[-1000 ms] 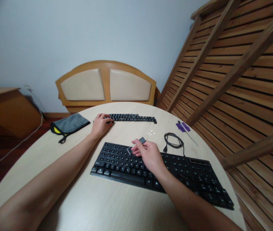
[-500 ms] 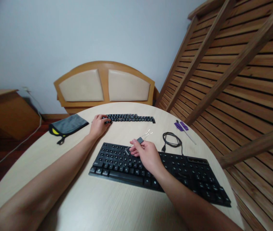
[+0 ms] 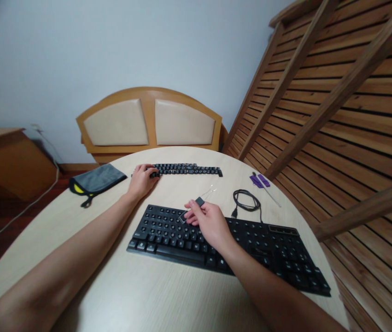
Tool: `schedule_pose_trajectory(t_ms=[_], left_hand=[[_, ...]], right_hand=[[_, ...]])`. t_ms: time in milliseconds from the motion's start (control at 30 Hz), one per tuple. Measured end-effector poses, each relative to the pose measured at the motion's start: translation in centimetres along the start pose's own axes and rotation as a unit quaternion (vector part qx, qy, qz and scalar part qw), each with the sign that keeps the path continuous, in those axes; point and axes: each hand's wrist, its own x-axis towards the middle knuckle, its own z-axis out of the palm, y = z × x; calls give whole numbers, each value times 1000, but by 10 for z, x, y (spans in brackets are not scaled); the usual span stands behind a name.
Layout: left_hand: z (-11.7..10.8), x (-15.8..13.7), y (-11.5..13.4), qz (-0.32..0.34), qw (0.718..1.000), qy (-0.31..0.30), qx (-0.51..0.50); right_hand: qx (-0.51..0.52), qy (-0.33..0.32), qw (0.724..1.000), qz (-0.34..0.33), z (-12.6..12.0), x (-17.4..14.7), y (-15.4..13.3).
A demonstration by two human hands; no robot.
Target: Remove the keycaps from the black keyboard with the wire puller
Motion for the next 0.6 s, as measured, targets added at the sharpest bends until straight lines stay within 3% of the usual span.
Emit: schedule_pose_trajectory(t_ms=[133,233,300,433,600], left_hand=[[-15,-3,24,44,997,-13,-69],[-33,-7,53,98,981,-80,-146],[-48,-10,74,116,930,-187,-294],[-69,-17,109,145,854,-314,-388],[-76,-33,126,125,861,-268,-414]], right_hand=[[-16,-16,1000,-18,2,-2,1],[-45,-23,998,-42,2,-5,-1],[-60,-26,997,-50,2,-7,-3],[-84,-29,994,-62,4,-8,-2],[-186,-56,974,-116,0,-10,-4]])
